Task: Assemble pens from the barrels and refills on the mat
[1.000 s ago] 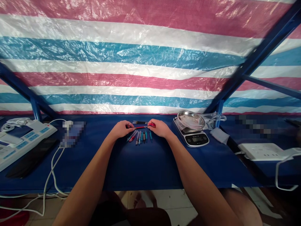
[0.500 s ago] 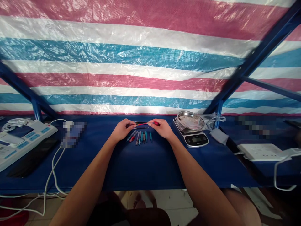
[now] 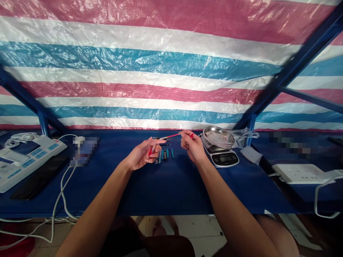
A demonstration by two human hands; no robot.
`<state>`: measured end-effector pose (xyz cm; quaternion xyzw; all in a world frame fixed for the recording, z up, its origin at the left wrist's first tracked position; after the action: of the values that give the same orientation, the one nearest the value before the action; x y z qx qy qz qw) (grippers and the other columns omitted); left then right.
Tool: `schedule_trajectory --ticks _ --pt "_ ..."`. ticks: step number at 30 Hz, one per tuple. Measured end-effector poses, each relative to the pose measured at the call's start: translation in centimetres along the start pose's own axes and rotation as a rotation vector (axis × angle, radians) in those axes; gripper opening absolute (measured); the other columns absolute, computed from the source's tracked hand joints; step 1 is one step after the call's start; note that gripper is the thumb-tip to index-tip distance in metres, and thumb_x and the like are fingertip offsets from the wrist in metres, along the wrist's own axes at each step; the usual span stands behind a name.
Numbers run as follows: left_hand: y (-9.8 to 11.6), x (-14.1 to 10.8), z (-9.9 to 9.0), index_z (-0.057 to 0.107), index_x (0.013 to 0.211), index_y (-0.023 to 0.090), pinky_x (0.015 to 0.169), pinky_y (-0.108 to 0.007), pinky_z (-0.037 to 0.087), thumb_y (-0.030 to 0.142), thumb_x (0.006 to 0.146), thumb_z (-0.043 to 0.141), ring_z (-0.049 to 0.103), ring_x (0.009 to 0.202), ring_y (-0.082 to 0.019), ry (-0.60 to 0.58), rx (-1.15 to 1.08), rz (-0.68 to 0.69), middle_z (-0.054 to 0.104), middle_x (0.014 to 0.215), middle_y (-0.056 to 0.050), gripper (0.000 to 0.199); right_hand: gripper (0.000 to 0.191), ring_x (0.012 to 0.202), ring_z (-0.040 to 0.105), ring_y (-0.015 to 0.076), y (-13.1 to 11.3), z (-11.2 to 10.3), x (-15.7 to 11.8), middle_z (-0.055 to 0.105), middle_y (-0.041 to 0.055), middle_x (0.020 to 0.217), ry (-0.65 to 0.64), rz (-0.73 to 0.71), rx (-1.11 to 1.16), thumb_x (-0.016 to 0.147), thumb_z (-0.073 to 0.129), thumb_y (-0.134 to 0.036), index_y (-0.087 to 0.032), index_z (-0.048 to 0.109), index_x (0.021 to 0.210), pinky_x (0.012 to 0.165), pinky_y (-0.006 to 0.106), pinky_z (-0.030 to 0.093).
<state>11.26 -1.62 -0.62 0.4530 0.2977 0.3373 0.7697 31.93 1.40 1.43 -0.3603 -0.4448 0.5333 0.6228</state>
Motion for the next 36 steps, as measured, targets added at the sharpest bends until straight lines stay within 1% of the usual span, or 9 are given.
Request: schedule_trajectory --ticks 3,7,10,14,18,23,29,33,36 --pt "-0.8 0.0 0.8 0.08 0.124 0.021 0.044 -0.025 0.02 0.062 0.097 0.065 0.036 0.061 -0.013 -0.04 0.005 -0.055 0.055 0.089 -0.009 0.051 0.032 0.051 0.024 0.0092 0.2 0.1 -0.1 0.035 -0.009 0.056 -0.022 0.015 -0.016 0.081 0.088 -0.048 -0.022 0.071 0.089 0.05 0.027 0.021" --pt "-1.0 0.0 1.3 0.08 0.114 0.019 0.045 -0.022 0.023 0.047 0.097 0.071 0.036 0.06 -0.011 -0.065 -0.038 -0.045 0.051 0.086 -0.005 0.034 0.03 0.053 0.025 0.0089 0.7 0.1 -0.1 0.036 -0.0082 0.058 -0.075 0.041 -0.027 0.083 0.088 -0.046 -0.021 0.072 0.09 0.051 0.026 0.022" --pt "-1.1 -0.1 1.6 0.078 0.113 0.015 0.046 -0.019 0.027 0.041 0.098 0.073 0.037 0.058 -0.007 -0.113 -0.075 -0.057 0.05 0.085 -0.003 0.031 0.031 0.054 0.025 0.0087 0.9 0.2 -0.1 0.037 -0.0077 0.059 -0.118 0.057 -0.047 0.085 0.088 -0.047 -0.02 0.073 0.092 0.051 0.026 0.021" --pt "-1.7 -0.2 1.4 0.076 0.113 0.01 0.053 -0.02 0.045 0.04 0.099 0.072 0.057 0.065 -0.012 -0.137 -0.028 -0.084 0.062 0.087 -0.007 0.033 0.033 0.053 0.024 0.0082 0.9 0.5 -0.4 0.035 -0.0083 0.06 -0.152 0.083 -0.044 0.084 0.089 -0.048 -0.02 0.074 0.093 0.051 0.027 0.018" --pt "-2.6 -0.6 1.5 0.073 0.118 0.01 0.078 -0.033 0.061 0.047 0.104 0.067 0.075 0.085 -0.024 -0.164 0.044 -0.14 0.078 0.101 -0.021 0.04 0.031 0.052 0.025 0.0076 1.0 1.3 -0.9 0.037 -0.0083 0.059 -0.199 0.119 -0.024 0.084 0.088 -0.045 -0.02 0.075 0.094 0.051 0.027 0.017" --pt "-3.1 -1.0 2.9 0.067 0.12 0.014 0.094 -0.044 0.061 0.048 0.106 0.064 0.081 0.101 -0.032 -0.273 -0.003 -0.17 0.078 0.121 -0.029 0.037 0.032 0.05 0.027 0.0068 1.8 2.7 -1.7 0.043 -0.0078 0.061 -0.3 0.204 -0.039 0.084 0.089 -0.045 -0.019 0.075 0.096 0.051 0.027 0.018" --pt "-3.5 -0.9 3.0 0.065 0.12 0.014 0.101 -0.047 0.058 0.039 0.107 0.065 0.08 0.111 -0.035 -0.331 -0.009 -0.156 0.075 0.129 -0.031 0.028 0.033 0.051 0.027 0.0062 2.3 4.2 -2.9 0.046 -0.007 0.063 -0.461 0.276 -0.083 0.09 0.085 -0.048 -0.018 0.072 0.099 0.051 0.026 0.017" --pt "-3.2 -0.9 3.2 0.065 0.121 0.015 0.103 -0.048 0.057 0.039 0.106 0.067 0.079 0.113 -0.036 -0.34 -0.016 -0.126 0.075 0.129 -0.031 0.029 0.037 0.053 0.024 0.0078 1.8 3.7 -2.6 0.038 -0.0079 0.066 -0.422 0.312 -0.01 0.094 0.077 -0.052 -0.02 0.07 0.112 0.051 0.025 0.017" --pt "-2.7 -0.8 3.2 0.065 0.121 0.014 0.104 -0.049 0.057 0.039 0.105 0.069 0.079 0.114 -0.036 -0.317 -0.014 -0.098 0.075 0.129 -0.031 0.03 0.035 0.052 0.019 0.009 2.1 3.0 -2.1 0.034 -0.0078 0.067 -0.37 0.394 0.148 0.095 0.066 -0.055 -0.022 0.064 0.109 0.049 0.024 0.015"
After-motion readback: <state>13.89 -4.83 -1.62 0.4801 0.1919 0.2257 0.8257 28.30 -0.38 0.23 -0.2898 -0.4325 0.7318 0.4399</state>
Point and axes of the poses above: each hand's wrist, its own x-axis towards the middle knuckle, its own z-axis out of the palm, y = z × x, the point moved 9 cm from there along x, towards the middle knuckle
